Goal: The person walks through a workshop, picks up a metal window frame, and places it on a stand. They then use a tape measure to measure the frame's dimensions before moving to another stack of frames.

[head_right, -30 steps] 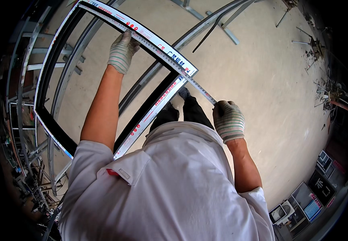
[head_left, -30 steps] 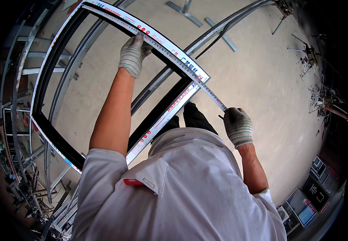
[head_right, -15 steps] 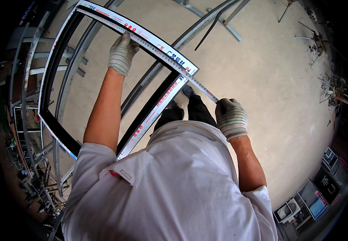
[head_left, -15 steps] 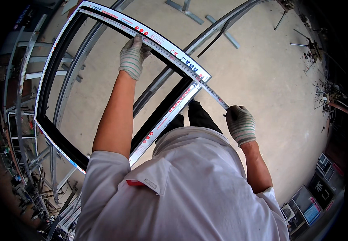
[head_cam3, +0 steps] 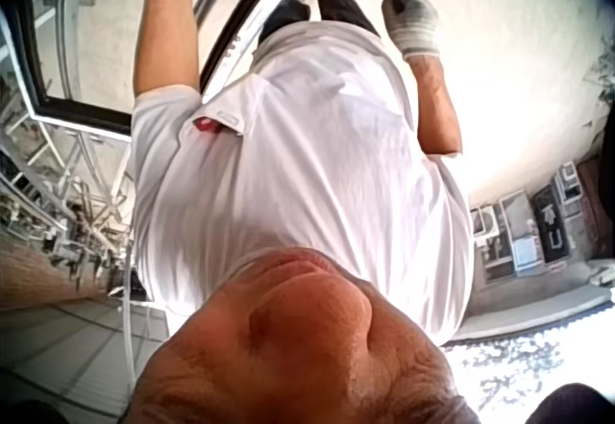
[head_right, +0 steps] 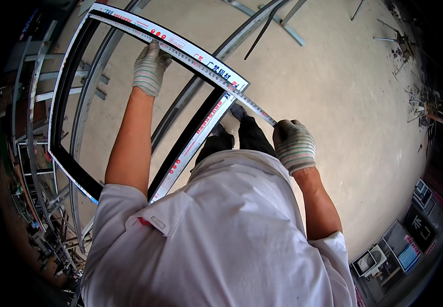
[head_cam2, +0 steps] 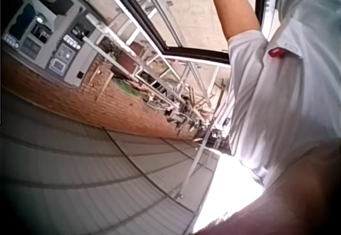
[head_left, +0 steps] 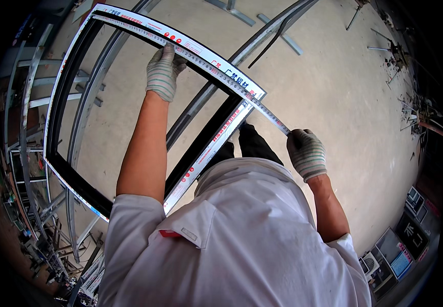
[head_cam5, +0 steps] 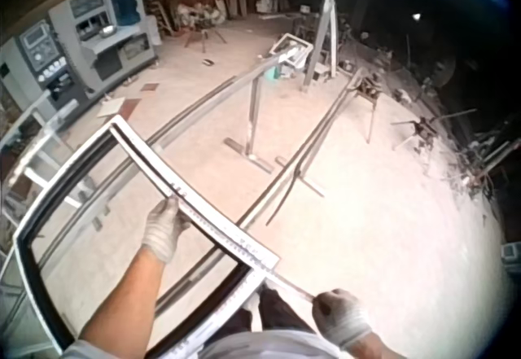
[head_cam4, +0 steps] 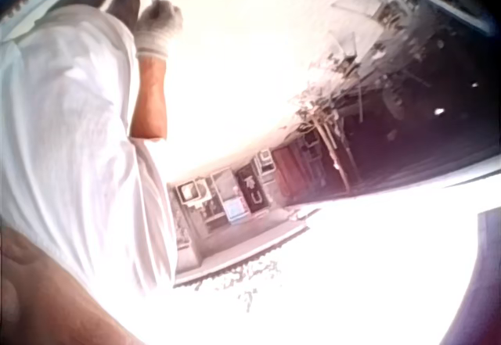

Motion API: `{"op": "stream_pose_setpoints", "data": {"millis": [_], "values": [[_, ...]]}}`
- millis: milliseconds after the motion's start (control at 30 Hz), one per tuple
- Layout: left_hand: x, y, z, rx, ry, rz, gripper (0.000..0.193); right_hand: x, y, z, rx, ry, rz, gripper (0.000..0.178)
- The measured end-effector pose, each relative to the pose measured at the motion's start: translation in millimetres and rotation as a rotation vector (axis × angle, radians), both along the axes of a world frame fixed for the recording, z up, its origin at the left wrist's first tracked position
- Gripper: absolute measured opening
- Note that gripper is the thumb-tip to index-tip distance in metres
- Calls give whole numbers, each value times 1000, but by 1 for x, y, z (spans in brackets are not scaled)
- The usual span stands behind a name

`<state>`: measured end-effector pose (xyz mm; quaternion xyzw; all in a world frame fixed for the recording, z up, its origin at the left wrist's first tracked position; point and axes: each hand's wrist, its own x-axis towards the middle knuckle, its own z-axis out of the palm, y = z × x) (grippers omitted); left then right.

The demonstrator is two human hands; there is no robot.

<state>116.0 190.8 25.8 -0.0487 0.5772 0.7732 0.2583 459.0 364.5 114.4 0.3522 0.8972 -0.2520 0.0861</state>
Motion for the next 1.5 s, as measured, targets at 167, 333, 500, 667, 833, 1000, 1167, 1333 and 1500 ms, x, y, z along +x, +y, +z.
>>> {"op": "stream_pose_setpoints", "data": {"millis": [167,333,500,667,833,1000,1167,1333,1500], "values": [[-1,-1,-3,16,8,-28,28,1,1,-3,5,-2,0,12],[-1,1,-3,13,7,-22,28,1,1,-2,21,10,11,11],[-1,-1,-4,22,5,-16,29,1,1,-4,20,4,14,12],[-1,-1,-5,43,8,-10,32,1,1,-2,28,2,15,13],[0,1,-3,37,7,2,31,0,1,-2,21,3,13,13],[-2,1,-5,47,12,4,29,0,1,-1,19,4,7,14],[-2,0,-6,45,9,-5,28,-1,0,1,23,-8,13,14],[-2,0,-6,36,0,0,28,0,0,0,30,5,19,14],[-3,0,-6,33,-9,0,28,1,1,-1,29,4,23,13]]}}
